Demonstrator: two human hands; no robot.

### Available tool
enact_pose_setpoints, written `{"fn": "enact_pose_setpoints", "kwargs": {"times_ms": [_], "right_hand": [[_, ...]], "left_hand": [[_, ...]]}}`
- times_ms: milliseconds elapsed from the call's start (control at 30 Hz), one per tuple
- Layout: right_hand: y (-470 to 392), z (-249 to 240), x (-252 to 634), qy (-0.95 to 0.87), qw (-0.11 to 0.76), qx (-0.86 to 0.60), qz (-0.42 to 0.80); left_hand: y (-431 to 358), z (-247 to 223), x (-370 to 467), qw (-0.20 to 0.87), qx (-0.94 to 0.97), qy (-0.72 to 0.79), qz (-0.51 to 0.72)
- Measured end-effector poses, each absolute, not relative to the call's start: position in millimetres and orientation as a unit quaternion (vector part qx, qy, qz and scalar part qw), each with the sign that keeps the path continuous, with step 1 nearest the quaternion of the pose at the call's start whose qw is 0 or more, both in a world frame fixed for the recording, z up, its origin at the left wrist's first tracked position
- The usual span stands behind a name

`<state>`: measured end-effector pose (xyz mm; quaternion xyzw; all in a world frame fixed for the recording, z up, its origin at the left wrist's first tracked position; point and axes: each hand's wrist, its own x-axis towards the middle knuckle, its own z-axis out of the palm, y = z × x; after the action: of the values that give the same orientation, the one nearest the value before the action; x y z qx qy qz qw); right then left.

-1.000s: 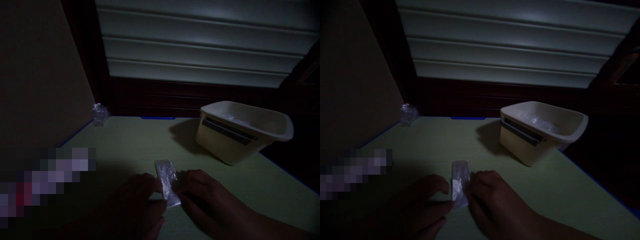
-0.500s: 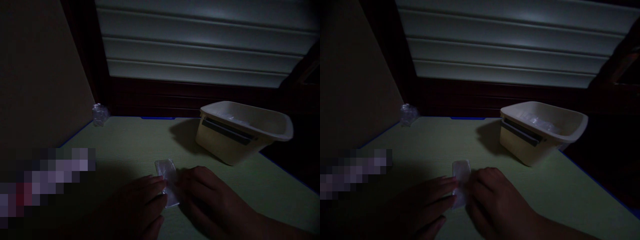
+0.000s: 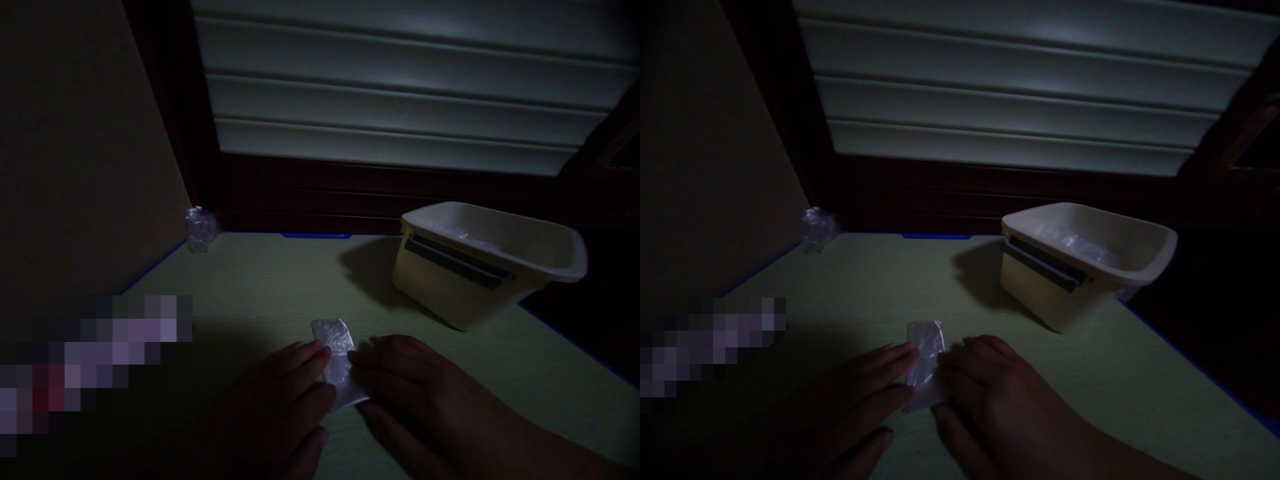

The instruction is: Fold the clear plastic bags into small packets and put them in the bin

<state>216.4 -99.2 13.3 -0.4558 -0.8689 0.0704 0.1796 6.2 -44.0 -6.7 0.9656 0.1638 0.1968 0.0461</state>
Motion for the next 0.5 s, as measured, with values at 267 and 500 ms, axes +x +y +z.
{"fn": "enact_pose_setpoints", "kwargs": {"times_ms": [267,500], "right_hand": [[-94.4,17.7,224.4,-0.883,0.222,-0.408,0.064],[-88.2,9.2,224.8,-0.897,0.192,-0.389,0.083]], "left_hand": [[-46.3,-12.7,4.7,0.071,0.95,0.196,0.233],[-43.4,-23.6,0.2,0.063,0.948,0.183,0.254]]}}
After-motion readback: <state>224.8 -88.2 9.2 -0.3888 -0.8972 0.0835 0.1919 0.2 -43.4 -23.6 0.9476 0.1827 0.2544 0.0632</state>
